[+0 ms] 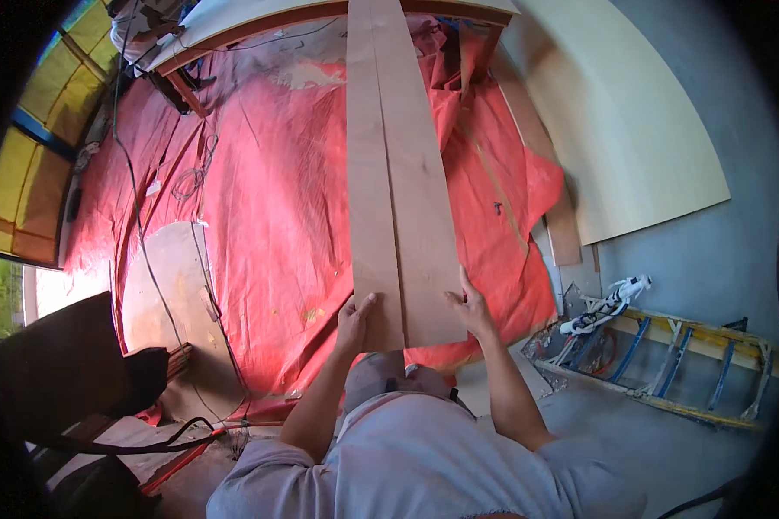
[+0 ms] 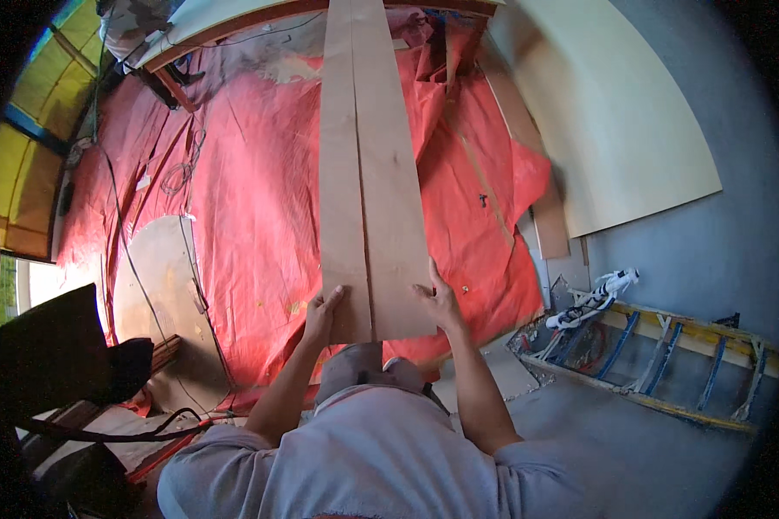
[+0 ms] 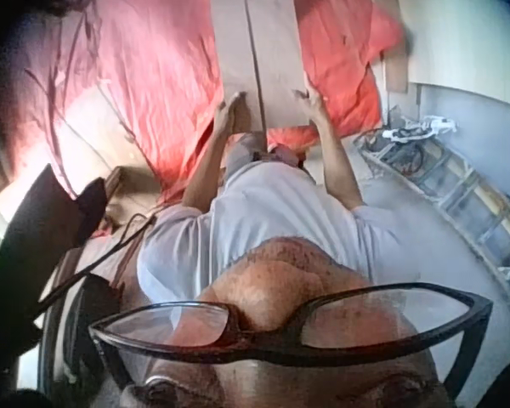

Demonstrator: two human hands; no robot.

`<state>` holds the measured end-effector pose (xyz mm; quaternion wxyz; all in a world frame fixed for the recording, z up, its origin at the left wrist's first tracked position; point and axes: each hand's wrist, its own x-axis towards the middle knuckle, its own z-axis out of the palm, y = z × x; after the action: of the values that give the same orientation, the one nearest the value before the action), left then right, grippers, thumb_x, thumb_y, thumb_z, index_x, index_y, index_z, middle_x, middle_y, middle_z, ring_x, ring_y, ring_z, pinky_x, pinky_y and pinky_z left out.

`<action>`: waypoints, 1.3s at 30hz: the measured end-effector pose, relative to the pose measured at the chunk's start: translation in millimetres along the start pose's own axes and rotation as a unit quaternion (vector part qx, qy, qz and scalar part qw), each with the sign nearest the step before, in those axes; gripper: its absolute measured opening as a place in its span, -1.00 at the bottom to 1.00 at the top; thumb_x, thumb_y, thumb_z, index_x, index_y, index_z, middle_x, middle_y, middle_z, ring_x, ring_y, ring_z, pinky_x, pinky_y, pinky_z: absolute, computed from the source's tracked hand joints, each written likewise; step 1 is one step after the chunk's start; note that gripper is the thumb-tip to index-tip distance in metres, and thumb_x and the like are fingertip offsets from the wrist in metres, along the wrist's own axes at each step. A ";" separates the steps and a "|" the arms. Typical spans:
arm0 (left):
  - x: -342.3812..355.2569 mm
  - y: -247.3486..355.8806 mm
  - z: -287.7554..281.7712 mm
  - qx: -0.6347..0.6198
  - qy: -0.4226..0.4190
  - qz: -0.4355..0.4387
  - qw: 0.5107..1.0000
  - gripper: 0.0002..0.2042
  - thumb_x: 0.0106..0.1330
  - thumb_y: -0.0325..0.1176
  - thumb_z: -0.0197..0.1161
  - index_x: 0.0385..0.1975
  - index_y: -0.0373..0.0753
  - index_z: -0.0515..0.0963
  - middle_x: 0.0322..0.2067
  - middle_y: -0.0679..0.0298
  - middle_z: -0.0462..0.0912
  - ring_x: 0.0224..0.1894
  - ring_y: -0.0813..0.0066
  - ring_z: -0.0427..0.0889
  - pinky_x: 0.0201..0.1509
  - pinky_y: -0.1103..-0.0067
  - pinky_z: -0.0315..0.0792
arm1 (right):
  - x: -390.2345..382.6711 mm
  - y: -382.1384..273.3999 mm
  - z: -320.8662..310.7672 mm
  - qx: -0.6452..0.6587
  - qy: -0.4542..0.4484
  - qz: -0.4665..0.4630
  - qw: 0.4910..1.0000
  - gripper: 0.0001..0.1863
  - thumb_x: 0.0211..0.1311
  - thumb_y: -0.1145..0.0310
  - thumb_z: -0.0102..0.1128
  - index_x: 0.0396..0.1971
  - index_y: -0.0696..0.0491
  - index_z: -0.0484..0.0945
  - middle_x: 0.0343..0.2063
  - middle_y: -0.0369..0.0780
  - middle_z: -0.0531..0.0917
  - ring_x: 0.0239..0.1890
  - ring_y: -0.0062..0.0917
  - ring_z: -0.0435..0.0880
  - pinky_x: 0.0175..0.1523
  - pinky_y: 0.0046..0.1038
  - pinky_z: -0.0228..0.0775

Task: The person aligns wooden boards on a worktable, measures the boards using a tape measure, and marks guidelines on the wooden surface with a pencil.

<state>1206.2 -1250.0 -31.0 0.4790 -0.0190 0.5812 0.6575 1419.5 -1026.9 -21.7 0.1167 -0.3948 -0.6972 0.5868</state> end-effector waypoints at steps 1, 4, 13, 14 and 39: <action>-9.7 -6.1 -2.8 0.002 0.001 -0.001 1.000 -0.65 0.57 -0.15 0.38 0.14 -0.29 0.67 -0.06 0.29 0.80 -0.12 0.54 0.75 -0.04 0.50 0.64 | -12.8 2.0 0.9 -0.028 0.003 -0.015 0.999 0.04 0.48 0.26 0.44 0.73 0.04 -0.09 -0.01 -0.13 0.81 0.01 -0.54 0.78 0.19 -0.46 0.62; -28.3 -19.8 -8.1 0.002 0.001 0.006 1.000 -0.63 0.56 -0.13 0.39 0.13 -0.29 0.67 -0.07 0.28 0.80 -0.13 0.54 0.75 -0.04 0.50 0.64 | -35.6 -0.9 1.6 -0.022 -0.004 -0.013 1.000 0.04 0.48 0.26 0.44 0.72 0.06 -0.09 0.21 -0.01 0.72 0.08 -0.52 0.78 0.25 -0.45 0.60; -87.1 -61.0 -21.1 0.007 0.001 0.010 1.000 -0.60 0.54 -0.09 0.42 0.15 -0.28 0.69 -0.06 0.28 0.80 -0.09 0.53 0.75 0.01 0.50 0.63 | -97.1 35.9 1.6 -0.065 -0.017 0.011 0.998 0.09 0.43 0.19 0.49 0.70 0.14 -0.08 0.56 0.15 0.35 0.36 -0.38 0.64 0.42 -0.36 0.48; -97.5 -66.0 -24.0 0.008 0.002 0.011 1.000 -0.60 0.54 -0.09 0.42 0.15 -0.28 0.69 -0.06 0.28 0.80 -0.09 0.53 0.75 0.01 0.50 0.63 | -106.9 31.5 2.7 -0.064 -0.018 0.011 0.998 0.09 0.43 0.19 0.49 0.70 0.14 -0.08 0.56 0.15 0.35 0.36 -0.38 0.64 0.42 -0.36 0.48; -345.1 -153.2 -95.8 0.033 0.091 -0.094 0.991 -0.56 0.60 -0.02 0.33 0.11 -0.34 0.70 -0.08 0.31 0.78 -0.07 0.57 0.68 0.07 0.52 0.57 | -58.4 59.9 -50.5 0.055 0.091 -0.002 0.994 -0.08 0.53 0.29 0.34 0.71 0.10 0.02 0.32 -0.20 0.63 0.25 -0.57 0.62 0.34 -0.47 0.48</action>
<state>1441.6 -1555.3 24.4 0.4842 -0.1179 0.6392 0.5857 1514.5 -1030.4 -44.4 0.2022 -0.4383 -0.6511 0.5858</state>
